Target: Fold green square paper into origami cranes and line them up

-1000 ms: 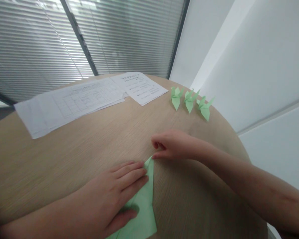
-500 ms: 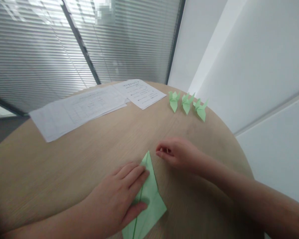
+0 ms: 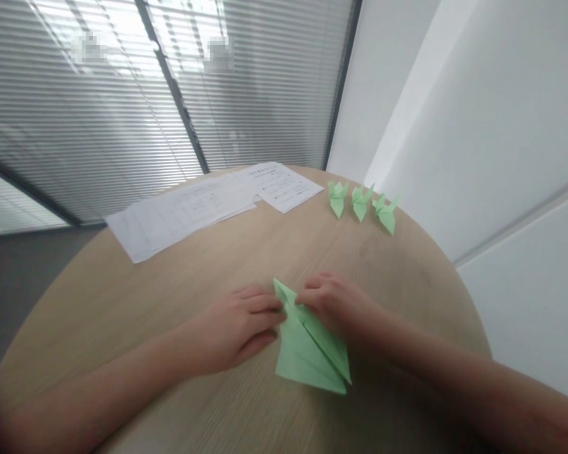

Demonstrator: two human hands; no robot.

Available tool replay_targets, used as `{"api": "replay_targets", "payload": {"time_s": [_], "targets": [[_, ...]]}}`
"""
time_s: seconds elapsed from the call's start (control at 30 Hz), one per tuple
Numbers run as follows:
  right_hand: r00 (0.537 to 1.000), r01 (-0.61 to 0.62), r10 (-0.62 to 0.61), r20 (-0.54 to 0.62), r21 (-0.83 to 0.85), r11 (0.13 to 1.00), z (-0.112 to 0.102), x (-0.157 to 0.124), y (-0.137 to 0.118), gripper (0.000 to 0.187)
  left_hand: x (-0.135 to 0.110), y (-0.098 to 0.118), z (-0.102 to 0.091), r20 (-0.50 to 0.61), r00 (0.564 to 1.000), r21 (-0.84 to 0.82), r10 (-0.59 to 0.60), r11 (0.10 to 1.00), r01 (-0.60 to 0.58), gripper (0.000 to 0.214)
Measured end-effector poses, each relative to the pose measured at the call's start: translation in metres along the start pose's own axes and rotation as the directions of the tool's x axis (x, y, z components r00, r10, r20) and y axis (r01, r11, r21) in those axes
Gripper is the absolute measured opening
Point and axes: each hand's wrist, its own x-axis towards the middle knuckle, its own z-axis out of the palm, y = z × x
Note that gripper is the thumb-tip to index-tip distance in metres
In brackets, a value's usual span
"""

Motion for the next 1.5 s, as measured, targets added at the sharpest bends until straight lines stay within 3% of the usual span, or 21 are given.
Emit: {"api": "replay_targets", "payload": {"time_s": [0.23, 0.3, 0.43, 0.5, 0.6, 0.7, 0.83, 1.1, 1.3, 1.5], "targets": [[0.992, -0.128, 0.124, 0.038, 0.123, 0.984, 0.0, 0.007, -0.013, 0.019, 0.003, 0.046, 0.022, -0.002, 0.983, 0.11, -0.184, 0.977, 0.183, 0.034], [0.989, -0.146, 0.144, 0.027, 0.14, 0.979, 0.003, 0.005, -0.018, 0.016, 0.002, 0.057, 0.025, -0.023, 0.99, 0.113, -0.139, 0.984, 0.141, 0.037], [0.992, -0.121, 0.115, 0.044, 0.166, 0.979, 0.006, 0.002, -0.022, 0.016, -0.003, 0.071, 0.021, -0.023, 0.994, 0.102, 0.106, 0.989, -0.103, 0.033], [0.994, -0.105, 0.095, 0.058, 0.184, 0.977, 0.006, 0.001, -0.02, 0.017, -0.007, 0.068, 0.014, 0.038, 0.979, 0.088, 0.201, 0.975, -0.203, 0.024], [0.997, -0.066, 0.057, 0.049, 0.215, 0.974, 0.007, 0.0, -0.013, 0.014, -0.012, 0.051, 0.0, 0.131, 0.977, 0.078, 0.171, 0.98, -0.182, 0.015], [0.997, -0.026, 0.009, 0.07, 0.246, 0.969, 0.006, -0.003, -0.008, 0.01, -0.014, 0.027, -0.014, 0.086, 0.996, 0.157, 0.039, 0.986, -0.052, 0.015], [0.992, -0.002, -0.033, 0.126, 0.269, 0.963, -0.002, -0.007, -0.004, 0.007, -0.01, 0.007, -0.02, 0.069, 0.985, 0.117, 0.161, 0.979, -0.168, 0.026], [0.973, 0.111, -0.144, 0.178, 0.183, 0.977, -0.018, -0.009, 0.008, 0.016, -0.002, 0.011, -0.014, 0.104, 0.985, -0.064, 0.137, 0.989, -0.131, 0.034], [0.987, 0.129, -0.132, 0.089, 0.043, 0.991, -0.009, -0.006, 0.009, 0.021, -0.003, 0.009, -0.014, 0.101, 0.988, -0.142, 0.117, 0.985, -0.103, 0.039], [0.985, 0.153, -0.156, 0.077, 0.046, 0.987, -0.002, -0.004, 0.013, 0.023, -0.004, 0.008, -0.014, 0.162, 0.98, -0.132, 0.116, 0.987, -0.095, 0.037]]}}
